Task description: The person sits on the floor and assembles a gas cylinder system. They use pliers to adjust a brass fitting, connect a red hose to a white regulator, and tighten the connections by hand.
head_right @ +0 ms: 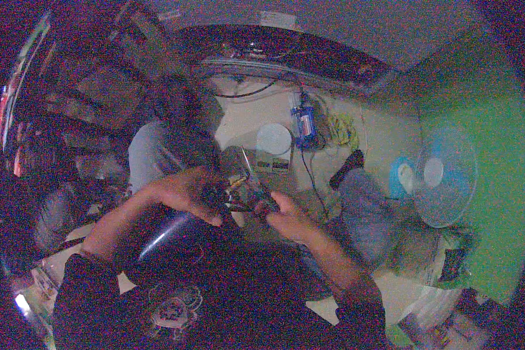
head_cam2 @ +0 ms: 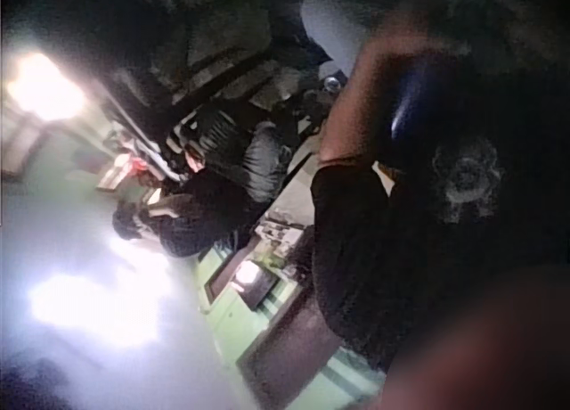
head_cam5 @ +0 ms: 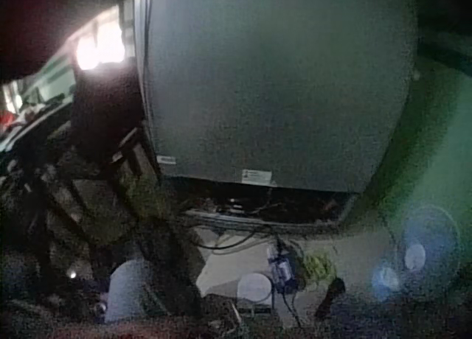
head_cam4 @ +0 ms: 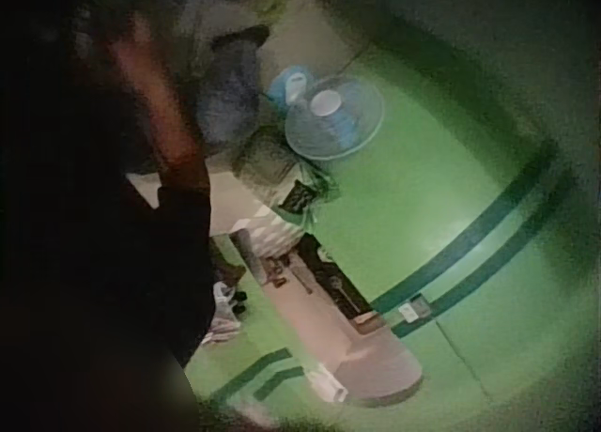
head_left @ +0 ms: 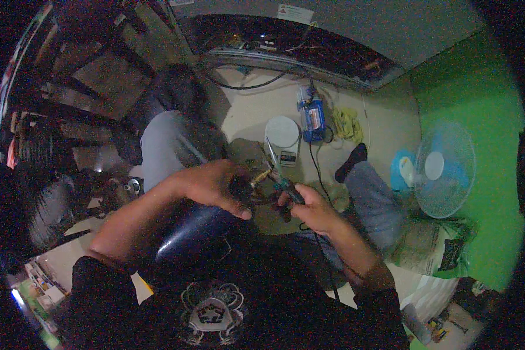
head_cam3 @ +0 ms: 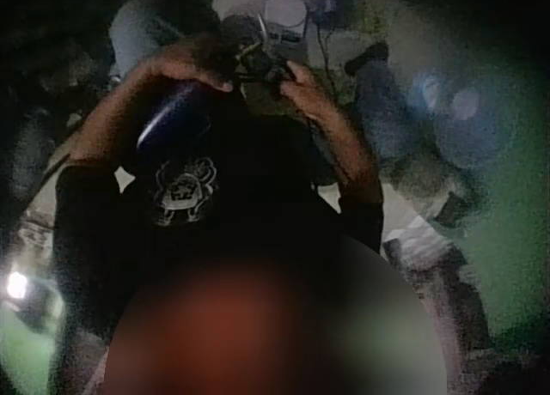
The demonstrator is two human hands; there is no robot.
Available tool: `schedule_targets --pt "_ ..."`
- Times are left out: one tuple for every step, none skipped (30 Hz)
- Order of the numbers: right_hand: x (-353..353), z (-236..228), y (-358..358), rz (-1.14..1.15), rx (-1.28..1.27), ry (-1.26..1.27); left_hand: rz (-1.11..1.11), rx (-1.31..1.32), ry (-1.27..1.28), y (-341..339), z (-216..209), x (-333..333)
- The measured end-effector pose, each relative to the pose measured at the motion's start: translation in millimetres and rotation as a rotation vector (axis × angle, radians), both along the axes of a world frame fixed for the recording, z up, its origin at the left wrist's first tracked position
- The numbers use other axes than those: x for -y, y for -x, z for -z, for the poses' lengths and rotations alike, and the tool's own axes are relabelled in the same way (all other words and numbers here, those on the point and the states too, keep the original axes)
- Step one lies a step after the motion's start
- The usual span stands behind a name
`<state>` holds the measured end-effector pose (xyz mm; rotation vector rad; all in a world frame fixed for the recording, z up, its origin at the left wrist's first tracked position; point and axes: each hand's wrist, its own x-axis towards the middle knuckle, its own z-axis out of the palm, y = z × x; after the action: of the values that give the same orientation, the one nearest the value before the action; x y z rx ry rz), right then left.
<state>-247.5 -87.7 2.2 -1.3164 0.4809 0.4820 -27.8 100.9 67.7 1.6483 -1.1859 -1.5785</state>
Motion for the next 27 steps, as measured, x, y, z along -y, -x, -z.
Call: schedule_targets --pt "1 2 0 0.003 0.046 0.03 0.002 0.012 0.01 -1 0 0" --pt "1 4 0 -0.001 0.077 0.053 0.008 0.046 0.009 -3 0 1" --pt "2 8 0 0.013 0.196 0.049 -0.006 0.019 0.033 -3 -1 1" --pt "1 11 1 0.004 0.148 0.141 -0.022 0.008 0.047 -4 -1 1" --pt "0 15 0 0.011 0.182 0.201 -0.037 0.007 0.074 -4 -2 1" --pt "-2 18 1 -0.001 0.161 0.225 -0.036 0.002 0.039 -4 -2 1" --pt "-2 19 1 0.004 0.213 0.25 -0.032 0.003 0.016 -5 -3 0" --pt "-4 19 1 -0.014 0.209 0.237 -0.028 0.005 -0.005 -5 -4 0" --pt "-4 18 2 -0.006 0.181 0.199 -0.034 0.0 0.004 -5 -5 -1" --pt "-4 16 1 -0.038 0.21 0.284 -0.04 -0.006 0.015 -5 -5 -1" --pt "-5 12 1 -0.045 0.216 0.342 -0.037 0.004 0.002 -5 -6 -1" --pt "-5 8 0 -0.052 0.222 0.4 -0.041 -0.011 -0.005 -6 -7 -1" --pt "-5 3 0 -0.067 0.185 0.422 -0.035 -0.011 -0.033 -6 -7 -1" --pt "-4 -2 -1 -0.081 0.149 0.444 -0.032 0.008 -0.059 -7 -8 -1" --pt "-3 -7 -2 -0.074 0.192 0.436 -0.041 -0.011 -0.043 -8 -9 -1" --pt "-3 -9 -4 -0.112 0.14 0.505 -0.052 -0.011 -0.023 -8 -9 -1" --pt "-3 -12 -6 -0.131 0.166 0.541 -0.066 -0.015 -0.007 -9 -9 -1" --pt "-3 -13 -8 -0.117 0.243 0.572 -0.062 -0.011 -0.004 -9 -9 -1" --pt "-3 -14 -10 -0.154 0.209 0.598 -0.059 -0.008 -0.002 -9 -8 -1" --pt "-3 -14 -12 -0.161 0.224 0.614 -0.055 -0.004 0.0 -9 -7 -1" --pt "-2 -14 -13 -0.178 0.184 0.606 -0.048 0.007 -0.013 -9 -7 -1" --pt "-2 -15 -14 -0.173 0.213 0.612 -0.04 0.017 -0.026 -10 -5 -1" --pt "-1 -16 -15 -0.179 0.187 0.593 -0.028 0.039 -0.039 -10 -4 -1" --pt "-1 -17 -15 -0.196 0.116 0.561 -0.032 0.032 -0.044 -10 -3 -1" --pt "-1 -18 -15 -0.197 0.148 0.582 -0.033 0.036 -0.049 -11 -2 -2" --pt "-1 -19 -15 -0.209 0.135 0.588 -0.033 0.044 -0.054 -11 -1 -2" --pt "-2 -20 -15 -0.187 0.166 0.595 -0.036 0.043 -0.017 -11 -1 -2"
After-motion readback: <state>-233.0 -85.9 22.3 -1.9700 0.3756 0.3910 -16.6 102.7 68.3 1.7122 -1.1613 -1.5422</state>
